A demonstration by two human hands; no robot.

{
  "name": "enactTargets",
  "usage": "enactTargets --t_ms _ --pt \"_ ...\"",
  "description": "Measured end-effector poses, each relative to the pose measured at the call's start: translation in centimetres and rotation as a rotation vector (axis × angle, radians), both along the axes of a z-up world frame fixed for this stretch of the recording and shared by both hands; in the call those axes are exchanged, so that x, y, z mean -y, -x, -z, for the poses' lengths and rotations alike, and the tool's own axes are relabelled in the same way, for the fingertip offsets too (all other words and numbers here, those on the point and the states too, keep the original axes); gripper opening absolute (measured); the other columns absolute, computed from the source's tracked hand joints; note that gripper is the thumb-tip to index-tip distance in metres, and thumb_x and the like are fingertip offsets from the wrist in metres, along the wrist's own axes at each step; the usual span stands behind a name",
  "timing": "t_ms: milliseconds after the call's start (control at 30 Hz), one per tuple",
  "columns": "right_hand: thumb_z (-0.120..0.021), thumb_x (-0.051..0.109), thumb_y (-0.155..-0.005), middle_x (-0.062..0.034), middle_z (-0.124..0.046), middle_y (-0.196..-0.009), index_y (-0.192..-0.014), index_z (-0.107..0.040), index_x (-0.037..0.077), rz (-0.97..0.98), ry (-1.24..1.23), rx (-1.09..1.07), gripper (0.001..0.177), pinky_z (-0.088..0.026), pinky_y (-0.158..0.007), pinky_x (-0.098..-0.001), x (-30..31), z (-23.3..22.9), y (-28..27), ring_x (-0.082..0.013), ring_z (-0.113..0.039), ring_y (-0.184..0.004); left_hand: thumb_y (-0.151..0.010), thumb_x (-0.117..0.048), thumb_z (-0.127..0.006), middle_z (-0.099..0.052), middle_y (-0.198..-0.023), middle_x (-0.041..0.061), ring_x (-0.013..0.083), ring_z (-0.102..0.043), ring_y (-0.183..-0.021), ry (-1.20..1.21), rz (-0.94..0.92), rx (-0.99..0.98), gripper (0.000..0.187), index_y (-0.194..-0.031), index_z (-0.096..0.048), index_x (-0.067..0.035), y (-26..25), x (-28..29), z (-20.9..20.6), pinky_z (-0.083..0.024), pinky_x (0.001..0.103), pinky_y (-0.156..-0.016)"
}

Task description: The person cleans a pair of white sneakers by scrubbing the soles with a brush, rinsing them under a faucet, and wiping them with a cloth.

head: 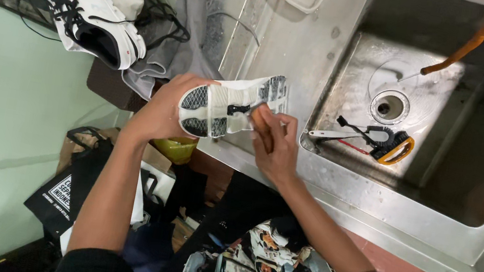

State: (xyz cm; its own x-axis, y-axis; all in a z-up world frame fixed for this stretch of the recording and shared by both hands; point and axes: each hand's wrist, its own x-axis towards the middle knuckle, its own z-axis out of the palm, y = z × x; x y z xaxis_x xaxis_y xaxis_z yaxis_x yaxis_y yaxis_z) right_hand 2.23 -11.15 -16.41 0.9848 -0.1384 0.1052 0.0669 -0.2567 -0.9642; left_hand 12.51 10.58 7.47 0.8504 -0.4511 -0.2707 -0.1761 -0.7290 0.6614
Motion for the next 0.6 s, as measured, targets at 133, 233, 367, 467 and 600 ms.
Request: enactTargets --t_ms 133,233,367,467,600 --pt "-0.064 0.026 -0.109 -0.0157 -0.054 -0.128 -0.153 -0.064 0.015 0.118 0.005 -0.172 0.046 -0.057 -0.087 -0.0488 4.1 -2.1 -2.8 -0.0374 -0.069 -0.103 -0.037 -0.011 -0.105 -0.068 -0.122 0.011 0.0392 -0.065 -0.118 -0.037 0.017 0.048 0.118 -0.147 -0.063 -0.019 0.2 1.6 0.2 -0.048 0.049 -0.11" --pt "-0.067 0.035 -0.108 -0.0175 -0.051 -0.13 -0.152 -0.063 0.015 0.093 -0.019 -0.213 0.049 -0.056 -0.088 -0.0489 3.3 -5.2 -0.6 -0.0351 -0.065 -0.102 -0.041 -0.011 -0.103 -0.067 -0.12 0.011 0.0388 -0.063 -0.117 -0.12 0.033 0.022 0.115 -0.149 -0.063 -0.021 -0.1 2.4 -0.1 -0.047 0.052 -0.11" --pt "-0.073 0.035 -0.102 -0.0089 -0.058 -0.13 -0.153 -0.065 0.025 0.072 0.157 -0.092 0.052 -0.059 -0.092 -0.0511 4.5 -3.0 1.4 -0.0398 -0.071 -0.11 -0.038 -0.023 -0.102 -0.07 -0.119 0.007 0.0311 -0.065 -0.114 -0.111 0.141 0.142 0.116 -0.147 -0.064 -0.02 -0.4 1.7 2.0 -0.048 0.046 -0.106" --pt "-0.071 0.037 -0.103 -0.0064 -0.059 -0.131 -0.152 -0.065 0.029 0.087 0.333 -0.207 0.05 -0.061 -0.092 -0.0534 7.5 -2.3 4.9 -0.0369 -0.072 -0.113 -0.036 -0.042 -0.099 -0.071 -0.116 0.001 0.022 -0.067 -0.107 -0.01 0.155 0.226 0.119 -0.148 -0.063 -0.025 0.3 0.9 3.9 -0.047 0.036 -0.101" --pt "-0.076 0.037 -0.099 -0.005 -0.057 -0.13 -0.159 -0.052 0.029 0.061 0.718 -0.222 0.066 -0.063 -0.072 -0.0492 11.9 -2.7 8.9 -0.0314 -0.075 -0.091 -0.051 -0.051 -0.098 -0.07 -0.133 0.009 0.0312 -0.067 -0.122 0.144 0.043 0.229 0.124 -0.161 -0.051 -0.018 0.2 2.2 2.4 -0.047 0.044 -0.103"
